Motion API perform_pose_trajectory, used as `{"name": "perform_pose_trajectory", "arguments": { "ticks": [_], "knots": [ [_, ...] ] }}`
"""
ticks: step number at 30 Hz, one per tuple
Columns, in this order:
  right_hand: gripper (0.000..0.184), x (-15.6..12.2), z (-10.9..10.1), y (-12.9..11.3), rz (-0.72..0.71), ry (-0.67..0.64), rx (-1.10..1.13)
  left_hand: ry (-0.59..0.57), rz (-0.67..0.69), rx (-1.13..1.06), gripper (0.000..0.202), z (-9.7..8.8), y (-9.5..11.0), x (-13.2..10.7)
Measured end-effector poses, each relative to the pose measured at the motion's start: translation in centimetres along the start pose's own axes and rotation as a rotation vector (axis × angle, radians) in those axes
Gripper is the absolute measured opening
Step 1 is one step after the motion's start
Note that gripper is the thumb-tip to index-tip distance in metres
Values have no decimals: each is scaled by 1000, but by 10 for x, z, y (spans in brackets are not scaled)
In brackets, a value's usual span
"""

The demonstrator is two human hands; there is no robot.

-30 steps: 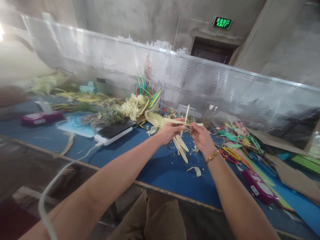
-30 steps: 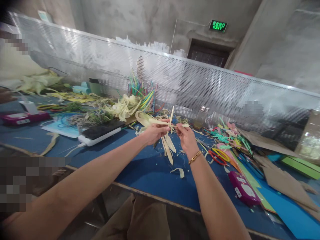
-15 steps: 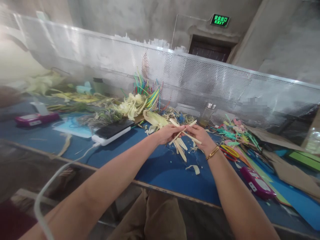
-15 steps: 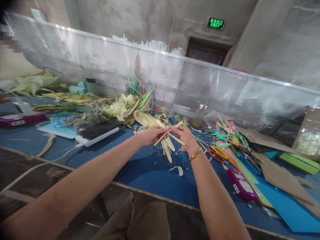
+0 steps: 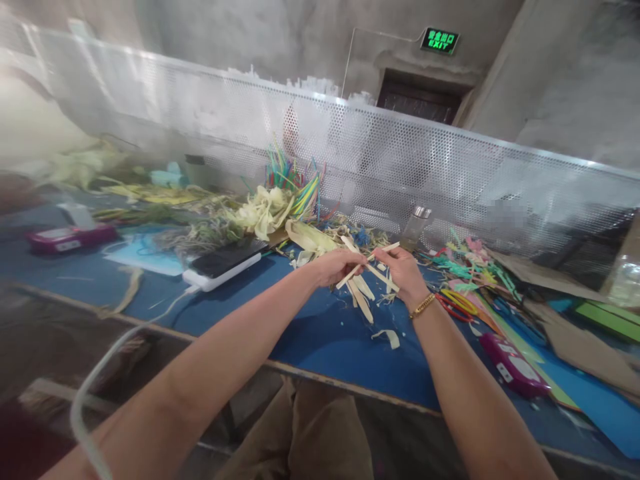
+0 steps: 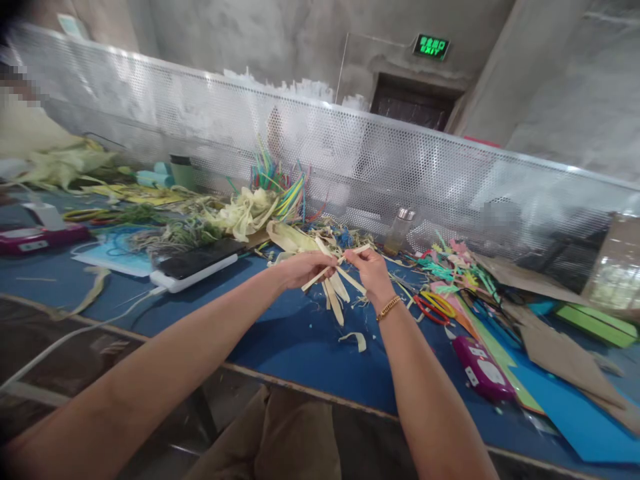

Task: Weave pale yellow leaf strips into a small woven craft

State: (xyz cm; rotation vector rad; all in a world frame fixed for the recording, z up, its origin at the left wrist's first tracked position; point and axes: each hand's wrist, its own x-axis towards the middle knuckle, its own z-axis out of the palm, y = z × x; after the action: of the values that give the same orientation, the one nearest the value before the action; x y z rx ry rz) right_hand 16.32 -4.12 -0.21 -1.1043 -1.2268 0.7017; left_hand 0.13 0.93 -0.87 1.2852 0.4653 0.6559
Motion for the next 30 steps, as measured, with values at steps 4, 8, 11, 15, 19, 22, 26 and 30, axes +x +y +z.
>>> {"name": "perform_pose_trajectory", "arguments": {
  "ticks": [4,8,11,15,19,22,26,30],
  "knots": [
    [31,0,-2,2,4,-45,2,-5,-29,-21,16,1,1,-3],
    [31,0,-1,3,7,-79,-5,26,-51,-17,25,4,2,-5],
    [31,-1,1,1,23,-48,-3,49,-33,5,18,3,1,-3],
    [30,-1,2,-2,-3,-9,17,-29,1,-2,15,1,0,0],
    [27,1,-1,1,-41,-30,20,-42,-4,23,16,0,0,0],
    [27,4,-6,6,-41,-26,32,-39,8,11,18,-1,1,-1],
    [26,12,-11,13,-65,70,99,-73,84,-164,13,0,1,-3],
    [26,15,-10,15,-117,115,145,-46,231,-193,38,3,-3,0]
  ]
}}
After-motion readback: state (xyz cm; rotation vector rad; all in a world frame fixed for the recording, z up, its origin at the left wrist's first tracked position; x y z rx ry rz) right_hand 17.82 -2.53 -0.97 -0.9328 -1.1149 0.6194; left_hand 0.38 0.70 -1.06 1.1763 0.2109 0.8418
